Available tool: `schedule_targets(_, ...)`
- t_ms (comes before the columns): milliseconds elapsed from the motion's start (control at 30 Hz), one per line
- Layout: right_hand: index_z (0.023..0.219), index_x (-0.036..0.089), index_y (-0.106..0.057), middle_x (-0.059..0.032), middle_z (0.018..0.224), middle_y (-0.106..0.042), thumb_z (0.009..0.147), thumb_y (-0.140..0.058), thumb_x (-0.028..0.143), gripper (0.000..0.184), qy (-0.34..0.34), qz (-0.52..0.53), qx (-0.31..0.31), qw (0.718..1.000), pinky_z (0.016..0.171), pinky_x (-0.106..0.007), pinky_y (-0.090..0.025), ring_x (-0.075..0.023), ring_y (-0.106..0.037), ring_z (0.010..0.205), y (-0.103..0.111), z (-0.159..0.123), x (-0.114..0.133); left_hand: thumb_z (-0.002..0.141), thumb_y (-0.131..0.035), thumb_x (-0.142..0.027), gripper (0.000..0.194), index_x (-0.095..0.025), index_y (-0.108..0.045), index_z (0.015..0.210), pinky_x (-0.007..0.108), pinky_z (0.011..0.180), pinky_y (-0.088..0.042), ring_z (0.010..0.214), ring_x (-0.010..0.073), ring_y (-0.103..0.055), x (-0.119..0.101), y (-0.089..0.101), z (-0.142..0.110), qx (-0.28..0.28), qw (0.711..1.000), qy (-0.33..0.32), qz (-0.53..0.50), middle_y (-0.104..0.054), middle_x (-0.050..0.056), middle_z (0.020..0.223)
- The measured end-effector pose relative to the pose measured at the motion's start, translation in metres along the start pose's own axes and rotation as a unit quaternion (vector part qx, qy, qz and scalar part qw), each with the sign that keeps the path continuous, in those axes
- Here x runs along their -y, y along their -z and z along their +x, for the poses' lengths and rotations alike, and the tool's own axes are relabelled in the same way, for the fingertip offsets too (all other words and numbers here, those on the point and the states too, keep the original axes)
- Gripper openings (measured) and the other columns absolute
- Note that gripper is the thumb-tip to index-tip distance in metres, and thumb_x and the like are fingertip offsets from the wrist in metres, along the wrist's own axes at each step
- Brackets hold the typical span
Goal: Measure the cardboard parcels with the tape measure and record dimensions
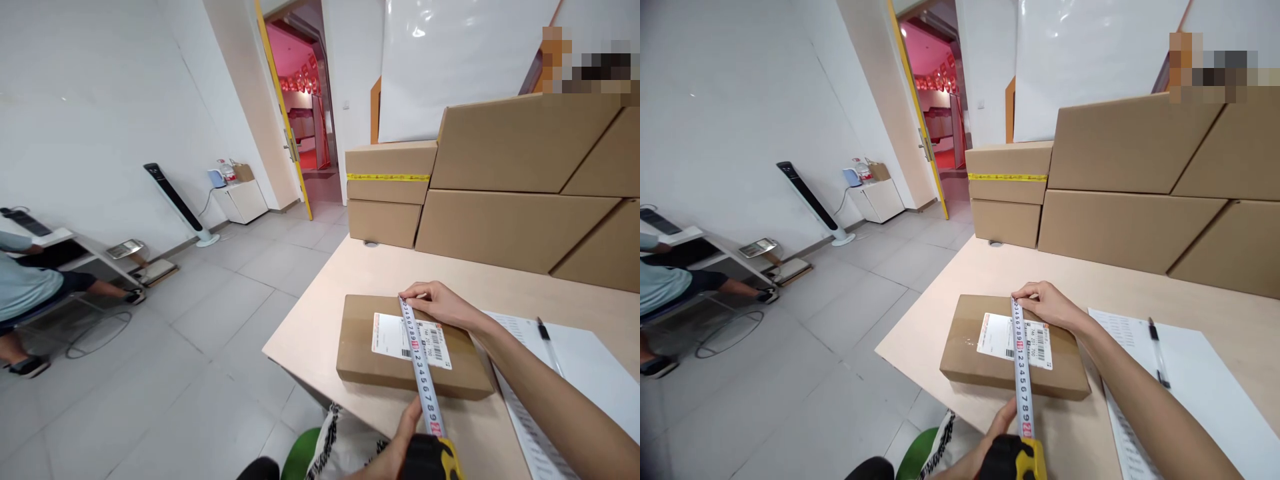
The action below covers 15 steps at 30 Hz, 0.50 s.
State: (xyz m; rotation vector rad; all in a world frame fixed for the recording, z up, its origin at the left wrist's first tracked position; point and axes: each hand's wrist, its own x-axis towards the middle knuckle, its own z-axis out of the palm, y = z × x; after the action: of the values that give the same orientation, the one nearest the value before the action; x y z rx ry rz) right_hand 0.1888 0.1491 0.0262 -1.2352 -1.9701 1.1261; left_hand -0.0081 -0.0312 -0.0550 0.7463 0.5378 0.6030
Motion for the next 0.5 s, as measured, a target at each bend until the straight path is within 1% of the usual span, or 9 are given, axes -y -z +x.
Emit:
schedule_targets(100, 0.088, 0.022, -0.077, -0.0063, 0.102, -0.071, 0.079, -0.062, 0.040, 0.026, -0.004, -0.002, -0.002, 1.000, 0.081, -0.033, -0.048, -0.0215, -0.065, 0.089, 0.0004, -0.0003, 0.0016, 0.073, -0.074, -0.041, 0.083, -0.026, -0.034, 0.145, 0.036, 0.078, -0.040, 0.069, 0.0181, -0.057, -0.0050, -0.0037, 0.0008, -0.005, 1.000, 0.000, -0.006, -0.053, 0.000, 0.070)
schedule_targets(167, 0.088, 0.022, -0.077, -0.0060, 0.102, -0.071, 0.080, -0.061, 0.040, 0.025, -0.005, -0.007, -0.002, 1.000, 0.081, -0.033, -0.048, -0.0213, -0.065, 0.089, 0.0004, -0.0008, 0.0028, 0.075, -0.074, -0.040, 0.087, -0.026, -0.028, 0.148, 0.038, 0.080, -0.041, 0.073, 0.0203, -0.059, -0.0072, -0.0060, 0.0010, 0.000, 1.000, -0.003, -0.007, -0.056, 0.001, 0.073)
schedule_targets(233, 0.089, 0.022, -0.077, -0.0057, 0.102, -0.071, 0.080, -0.060, 0.039, 0.026, -0.004, -0.014, -0.001, 1.000, 0.081, -0.033, -0.048, -0.0210, -0.065, 0.089, 0.0002, -0.0012, 0.0037, 0.075, -0.073, -0.040, 0.095, -0.027, -0.018, 0.150, 0.041, 0.082, -0.041, 0.081, 0.0244, -0.062, -0.0086, -0.0081, 0.0003, 0.018, 1.000, -0.008, -0.006, -0.061, 0.004, 0.081)
schedule_targets(333, 0.089, 0.022, -0.077, -0.0057, 0.101, -0.071, 0.080, -0.060, 0.040, 0.026, -0.002, -0.021, -0.003, 1.000, 0.081, -0.033, -0.048, -0.0214, -0.065, 0.090, 0.0003, -0.0014, 0.0043, 0.074, -0.074, -0.039, 0.111, -0.027, 0.004, 0.151, 0.047, 0.083, -0.042, 0.094, 0.0318, -0.064, -0.0090, -0.0104, 0.0000, 0.044, 0.999, -0.007, -0.007, -0.065, 0.010, 0.095)
schedule_targets(367, 0.089, 0.022, -0.077, -0.0059, 0.101, -0.071, 0.080, -0.060, 0.040, 0.027, -0.002, -0.022, -0.003, 1.000, 0.080, -0.033, -0.047, -0.0215, -0.064, 0.090, 0.0005, -0.0013, 0.0043, 0.073, -0.076, -0.038, 0.116, -0.027, 0.010, 0.150, 0.048, 0.084, -0.042, 0.098, 0.0335, -0.064, -0.0087, -0.0107, 0.0009, 0.047, 0.999, -0.003, -0.007, -0.066, 0.011, 0.098)
schedule_targets(433, 0.090, 0.021, -0.077, -0.0062, 0.101, -0.071, 0.080, -0.059, 0.040, 0.027, -0.001, -0.024, -0.001, 1.000, 0.080, -0.033, -0.047, -0.0216, -0.064, 0.090, 0.0009, -0.0012, 0.0042, 0.069, -0.079, -0.036, 0.124, -0.026, 0.016, 0.148, 0.050, 0.087, -0.041, 0.102, 0.0350, -0.063, -0.0074, -0.0105, 0.0042, 0.054, 0.998, 0.009, -0.008, -0.067, 0.012, 0.100)
schedule_targets(500, 0.090, 0.021, -0.077, -0.0063, 0.102, -0.070, 0.081, -0.059, 0.039, 0.027, -0.002, -0.024, 0.002, 1.000, 0.080, -0.033, -0.047, -0.0215, -0.064, 0.090, 0.0013, -0.0010, 0.0040, 0.069, -0.078, -0.044, 0.126, -0.026, 0.020, 0.147, 0.051, 0.089, -0.041, 0.101, 0.0349, -0.064, -0.0057, -0.0096, 0.0082, 0.069, 0.997, 0.027, -0.021, -0.069, 0.012, 0.097)
